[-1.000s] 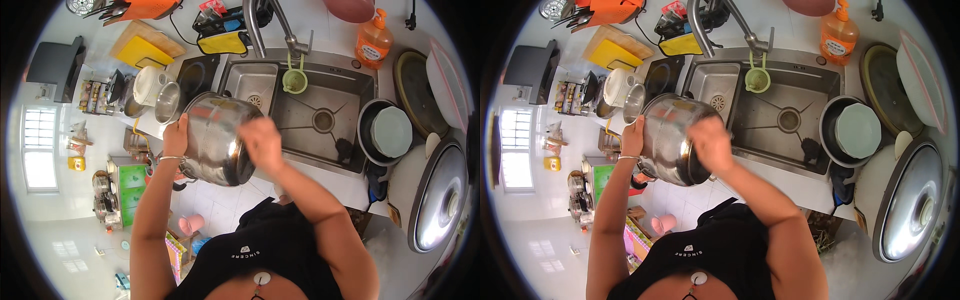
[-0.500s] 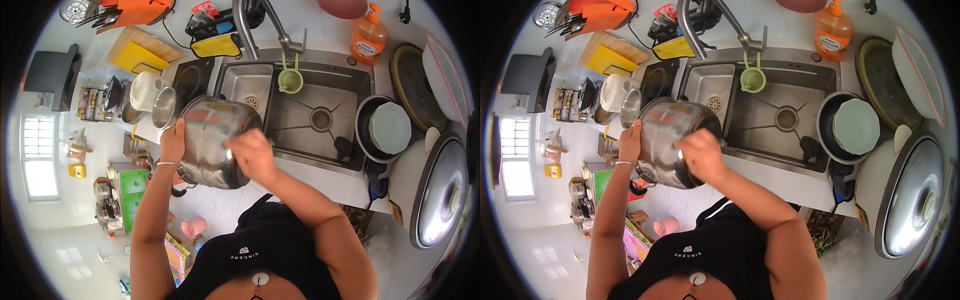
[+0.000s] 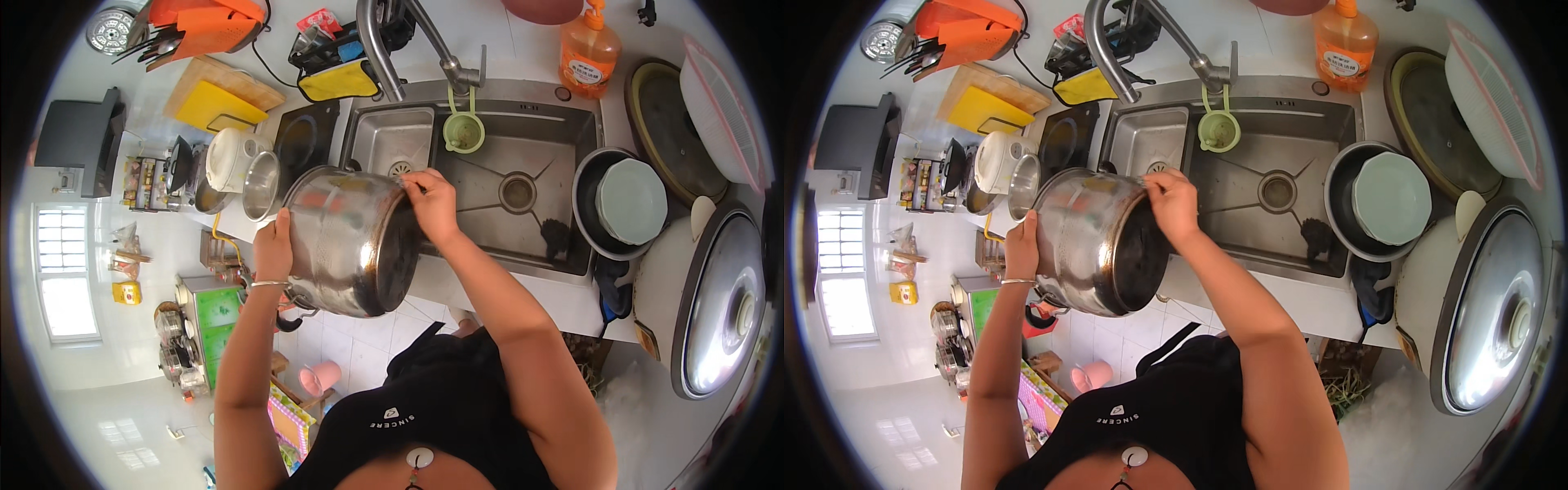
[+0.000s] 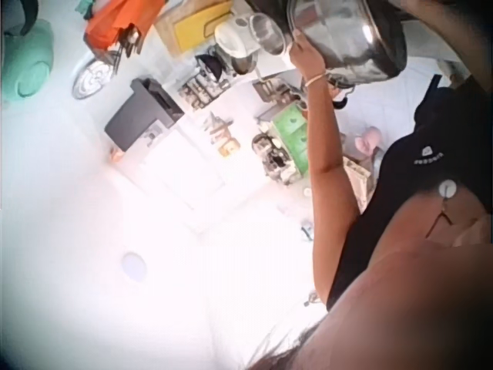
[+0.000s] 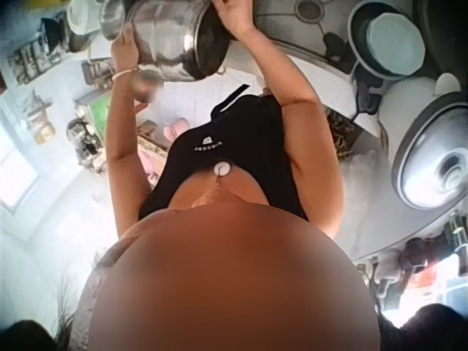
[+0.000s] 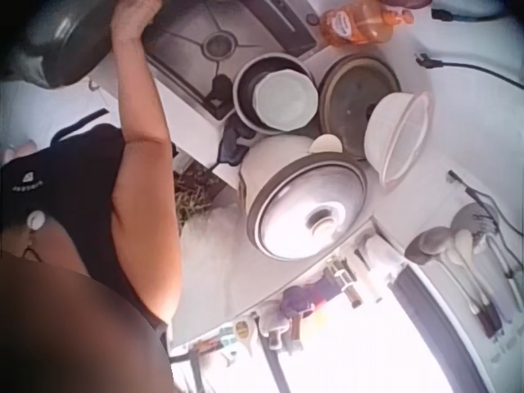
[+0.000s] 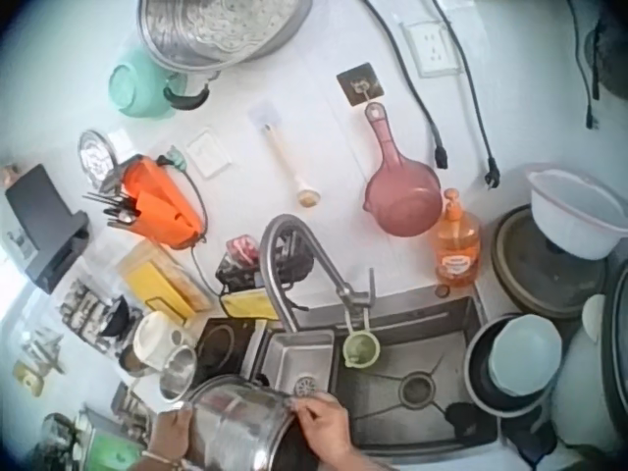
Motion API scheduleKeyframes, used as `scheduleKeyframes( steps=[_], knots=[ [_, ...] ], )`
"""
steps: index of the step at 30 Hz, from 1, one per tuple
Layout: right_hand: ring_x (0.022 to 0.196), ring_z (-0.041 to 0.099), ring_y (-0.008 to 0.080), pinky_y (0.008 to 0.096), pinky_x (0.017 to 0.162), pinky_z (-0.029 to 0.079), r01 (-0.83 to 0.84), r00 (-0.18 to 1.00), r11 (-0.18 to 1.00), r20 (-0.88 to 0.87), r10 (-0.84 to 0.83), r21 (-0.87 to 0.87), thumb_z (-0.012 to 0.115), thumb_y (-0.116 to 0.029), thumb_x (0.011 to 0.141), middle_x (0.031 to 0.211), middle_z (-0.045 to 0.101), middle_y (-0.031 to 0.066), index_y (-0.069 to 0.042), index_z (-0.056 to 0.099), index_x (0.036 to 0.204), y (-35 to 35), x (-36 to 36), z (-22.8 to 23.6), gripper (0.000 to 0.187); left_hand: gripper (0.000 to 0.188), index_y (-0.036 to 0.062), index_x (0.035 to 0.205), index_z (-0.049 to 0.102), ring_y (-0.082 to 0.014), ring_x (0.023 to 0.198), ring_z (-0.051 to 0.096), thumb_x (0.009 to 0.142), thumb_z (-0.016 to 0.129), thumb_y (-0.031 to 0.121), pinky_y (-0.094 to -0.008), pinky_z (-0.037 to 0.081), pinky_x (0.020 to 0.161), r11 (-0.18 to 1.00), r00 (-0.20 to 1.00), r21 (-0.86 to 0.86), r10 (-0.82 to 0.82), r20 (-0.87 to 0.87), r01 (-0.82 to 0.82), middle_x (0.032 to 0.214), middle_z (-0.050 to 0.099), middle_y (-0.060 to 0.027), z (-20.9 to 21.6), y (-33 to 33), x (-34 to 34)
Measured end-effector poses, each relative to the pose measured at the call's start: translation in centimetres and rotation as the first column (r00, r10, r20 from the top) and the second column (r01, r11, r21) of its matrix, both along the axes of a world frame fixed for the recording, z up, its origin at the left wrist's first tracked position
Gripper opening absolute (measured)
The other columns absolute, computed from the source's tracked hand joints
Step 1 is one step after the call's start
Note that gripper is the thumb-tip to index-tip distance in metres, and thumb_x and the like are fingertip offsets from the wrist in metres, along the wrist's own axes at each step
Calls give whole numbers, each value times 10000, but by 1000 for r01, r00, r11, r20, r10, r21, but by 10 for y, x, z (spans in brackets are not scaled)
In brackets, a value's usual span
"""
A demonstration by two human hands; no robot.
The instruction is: The person scrubs the interior and exterior of a large stainless steel pot using a scouring pad at a kitchen sink and سپس rinses it under the faucet.
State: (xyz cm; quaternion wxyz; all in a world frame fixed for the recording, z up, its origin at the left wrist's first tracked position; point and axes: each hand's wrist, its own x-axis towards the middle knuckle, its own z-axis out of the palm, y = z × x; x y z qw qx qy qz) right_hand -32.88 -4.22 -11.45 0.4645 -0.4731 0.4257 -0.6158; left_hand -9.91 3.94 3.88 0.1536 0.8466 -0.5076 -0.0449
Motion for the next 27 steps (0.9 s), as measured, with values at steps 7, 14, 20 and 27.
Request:
scheduleKeyframes(
  steps=[7,14,20,27],
  knots=[
    [772,610,277,344,701,502,-14,998,945,-59,-6,-327,685,18,755,797,633,124,-47,712,870,47,-6,53,135,584,-84,745,597,-381,635,510,975,446,431,-441,410,637,999,1000,26,28,6,-28,682,564,-267,3,2,-7],
    [741,606,222,299,697,489,-109,993,993,-44,107,-48,665,-1,809,796,632,108,-14,707,888,13,-8,26,90,611,-86,742,601,-408,651,537,969,435,456,-459,412,637,1000,999,11,-2,48,2,692,568,-284,0,-2,3],
    [725,620,286,338,661,498,-81,997,995,-13,81,-63,654,37,773,784,627,138,-8,698,851,-3,-14,14,100,599,-87,735,594,-405,628,518,965,451,448,-461,412,640,999,999,12,-48,15,48,681,561,-287,10,-14,-18],
    [734,568,289,363,660,476,-146,980,834,-193,48,-532,676,28,683,792,616,96,-42,697,858,81,-12,60,190,614,-87,763,603,-425,646,528,961,441,472,-463,423,651,998,998,34,-53,23,52,689,565,-290,6,-12,-12]
  ],
)
